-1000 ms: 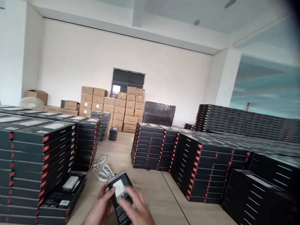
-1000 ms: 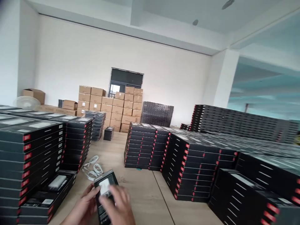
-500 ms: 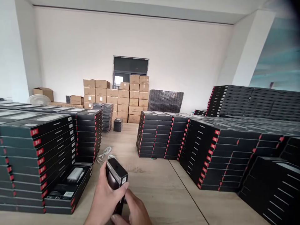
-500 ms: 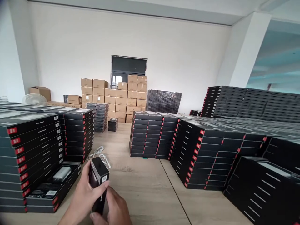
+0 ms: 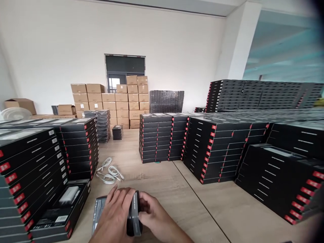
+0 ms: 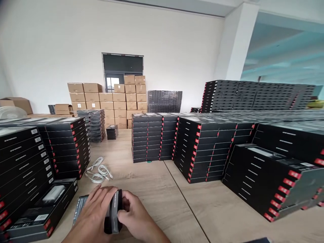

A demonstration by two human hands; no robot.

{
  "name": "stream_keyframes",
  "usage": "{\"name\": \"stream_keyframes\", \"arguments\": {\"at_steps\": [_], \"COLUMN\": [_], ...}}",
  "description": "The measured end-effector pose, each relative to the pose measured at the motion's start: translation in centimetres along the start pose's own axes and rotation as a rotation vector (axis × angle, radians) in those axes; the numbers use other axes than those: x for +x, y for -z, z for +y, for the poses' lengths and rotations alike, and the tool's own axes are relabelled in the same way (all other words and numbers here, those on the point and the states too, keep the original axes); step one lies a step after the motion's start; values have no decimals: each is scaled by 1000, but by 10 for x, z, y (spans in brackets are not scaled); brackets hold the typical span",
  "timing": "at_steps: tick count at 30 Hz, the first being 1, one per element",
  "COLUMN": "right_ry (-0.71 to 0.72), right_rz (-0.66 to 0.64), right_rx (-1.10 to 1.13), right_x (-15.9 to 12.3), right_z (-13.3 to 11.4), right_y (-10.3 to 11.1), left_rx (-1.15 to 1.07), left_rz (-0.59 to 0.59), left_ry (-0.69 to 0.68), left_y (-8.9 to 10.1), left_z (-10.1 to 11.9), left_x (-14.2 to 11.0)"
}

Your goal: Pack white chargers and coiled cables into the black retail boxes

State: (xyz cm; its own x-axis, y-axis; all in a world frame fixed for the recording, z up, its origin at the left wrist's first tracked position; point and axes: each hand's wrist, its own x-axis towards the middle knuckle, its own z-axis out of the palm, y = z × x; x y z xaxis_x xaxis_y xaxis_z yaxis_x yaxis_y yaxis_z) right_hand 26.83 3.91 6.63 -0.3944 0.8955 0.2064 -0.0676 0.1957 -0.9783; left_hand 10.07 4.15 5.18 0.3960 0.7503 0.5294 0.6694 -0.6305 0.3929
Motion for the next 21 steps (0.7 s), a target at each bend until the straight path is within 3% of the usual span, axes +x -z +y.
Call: {"name": "stream_keyframes", "arguments": {"at_steps": [8,11,13,15,18,21], "right_ry": [14,172,316,353,180,23], "right_rz": [385,461,461,380,260,274], "right_rx": [-256,-402,-578,-706,-671,-453], "right_x": [4,3,1,1,3,6], "right_z": [26,25,22,20,22,24], "right_y": [-4,1,4,6,6,5], "left_rx": [11,149,257,343,417,428], "left_rz": [-79,-36,34,108,151,134], "left_ry": [54,133,176,204,191,162], "left_y": [5,6,3,0,-4,-8], "left_z": [15,16,13,9,6,8], "left_x": [2,4,4,4,3,3]}}
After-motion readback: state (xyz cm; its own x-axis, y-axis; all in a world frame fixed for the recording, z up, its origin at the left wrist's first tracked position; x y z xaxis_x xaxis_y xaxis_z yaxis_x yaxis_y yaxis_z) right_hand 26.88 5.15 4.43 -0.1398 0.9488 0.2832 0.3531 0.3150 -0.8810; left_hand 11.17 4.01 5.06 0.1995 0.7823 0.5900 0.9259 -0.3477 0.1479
